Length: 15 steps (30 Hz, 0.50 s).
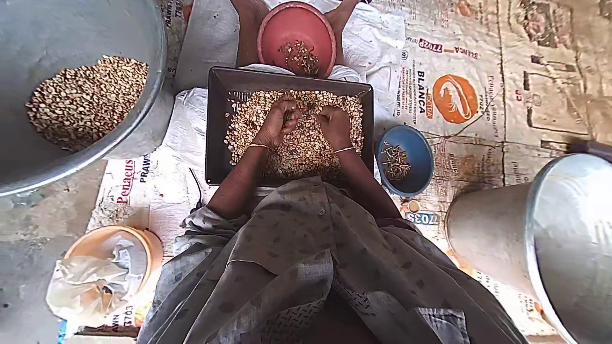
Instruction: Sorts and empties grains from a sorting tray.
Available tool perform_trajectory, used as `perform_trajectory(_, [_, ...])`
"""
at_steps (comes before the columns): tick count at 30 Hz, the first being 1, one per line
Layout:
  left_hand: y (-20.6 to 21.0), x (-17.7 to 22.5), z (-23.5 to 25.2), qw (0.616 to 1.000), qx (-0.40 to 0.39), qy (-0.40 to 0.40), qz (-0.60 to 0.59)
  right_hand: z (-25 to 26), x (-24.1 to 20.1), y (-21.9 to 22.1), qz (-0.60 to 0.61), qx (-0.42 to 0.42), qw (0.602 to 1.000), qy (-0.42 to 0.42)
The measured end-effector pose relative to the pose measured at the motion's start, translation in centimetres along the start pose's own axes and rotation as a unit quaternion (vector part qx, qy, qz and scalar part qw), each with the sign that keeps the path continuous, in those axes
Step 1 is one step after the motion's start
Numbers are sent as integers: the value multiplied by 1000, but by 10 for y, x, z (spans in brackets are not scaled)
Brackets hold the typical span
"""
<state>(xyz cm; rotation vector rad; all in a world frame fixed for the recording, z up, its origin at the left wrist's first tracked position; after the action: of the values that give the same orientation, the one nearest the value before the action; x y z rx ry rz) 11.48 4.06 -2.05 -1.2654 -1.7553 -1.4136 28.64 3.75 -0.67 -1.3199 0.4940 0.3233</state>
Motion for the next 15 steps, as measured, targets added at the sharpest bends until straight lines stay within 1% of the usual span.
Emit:
perform_trajectory(2, [-1,1,-1,1000,-11,-2,8,2,12,-2,100,29,994,32])
perform_trajectory(3, [0,0,-1,999,-19,-2,28,3,19,-3,170,42,983,54])
perform_trajectory(4, [2,0,-1,998,-23,-1,54,3,24,-6,251,45,963,84])
perform_trajectory(6, [6,-6,-2,993,-4,0,115,-3,29,-14,410,15,898,160])
perform_trajectory(7, [8,-10,-3,989,8,3,144,-7,31,-17,456,-5,871,184])
perform_trajectory(9, [9,-12,-4,979,4,31,203,-11,34,-23,489,-19,849,199])
perform_trajectory(11, [9,-12,-7,969,-13,46,241,-17,37,-26,494,-24,845,205])
perform_trajectory(12, [9,-12,-8,968,-20,48,244,-20,38,-27,490,-24,845,210])
perform_trajectory(15, [9,-13,-7,976,-31,13,217,-27,37,-28,483,-34,846,221])
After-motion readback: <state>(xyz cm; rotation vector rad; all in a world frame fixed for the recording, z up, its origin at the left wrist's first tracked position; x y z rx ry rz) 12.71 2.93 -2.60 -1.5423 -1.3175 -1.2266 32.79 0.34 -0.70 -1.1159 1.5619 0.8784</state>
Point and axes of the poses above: each hand's wrist, its own z-axis towards the middle knuckle, its own y-axis out of the palm, x = y × z, the point moved 5 cm from there along z, towards the middle knuckle, and after that the axes turned 15 degrees about x, right-handed, at the moved point
